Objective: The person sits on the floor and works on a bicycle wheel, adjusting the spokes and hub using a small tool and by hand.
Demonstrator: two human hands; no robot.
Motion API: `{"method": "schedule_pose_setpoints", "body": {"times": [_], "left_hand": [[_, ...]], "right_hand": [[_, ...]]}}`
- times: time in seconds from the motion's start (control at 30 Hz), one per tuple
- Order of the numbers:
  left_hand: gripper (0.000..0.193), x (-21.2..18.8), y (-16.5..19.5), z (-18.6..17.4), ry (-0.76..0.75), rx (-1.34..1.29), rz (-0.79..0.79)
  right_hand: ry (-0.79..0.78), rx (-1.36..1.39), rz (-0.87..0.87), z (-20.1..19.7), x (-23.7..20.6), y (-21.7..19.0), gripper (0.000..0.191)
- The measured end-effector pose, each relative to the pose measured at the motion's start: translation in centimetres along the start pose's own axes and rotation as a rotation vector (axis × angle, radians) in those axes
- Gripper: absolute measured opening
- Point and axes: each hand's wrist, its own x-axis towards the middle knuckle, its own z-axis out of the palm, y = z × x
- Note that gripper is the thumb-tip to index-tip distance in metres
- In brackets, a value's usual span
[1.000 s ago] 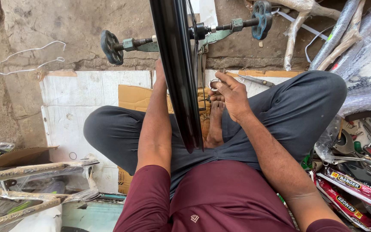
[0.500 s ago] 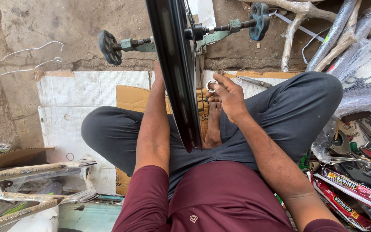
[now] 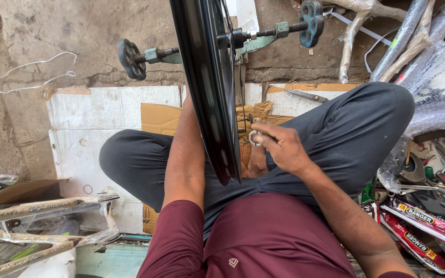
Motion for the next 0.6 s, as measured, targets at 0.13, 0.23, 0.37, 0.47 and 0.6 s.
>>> {"method": "schedule_pose_setpoints", "body": {"times": [0.13,0.23,0.37,0.47,0.6], "left_hand": [[0.038,0.2,-0.2,-0.1,-0.005,0.013,0.006],[0.041,0.2,-0.4,0.0,0.002,0.043,0.061],[0.041,-0.1,-0.5,0.2,-0.014,-0.015,0.027],[0.039,-0.3,-0.4,0.2,-0.004,-0.028,0.008],[0.037,-0.6,-0.4,-0.1,-0.004,-0.037,0.0]], "right_hand": [[-0.074,0.001,0.176,0.4,-0.9,0.2,0.029],[-0.084,-0.049,0.133,0.7,-1.2,0.7,0.025],[-0.062,-0.116,0.015,0.6,-1.3,1.4,0.02],[-0.057,-0.225,-0.092,0.7,-1.4,1.1,0.017],[-0.169,-0.375,-0.294,1.2,-1.9,-0.5,0.02]]}}
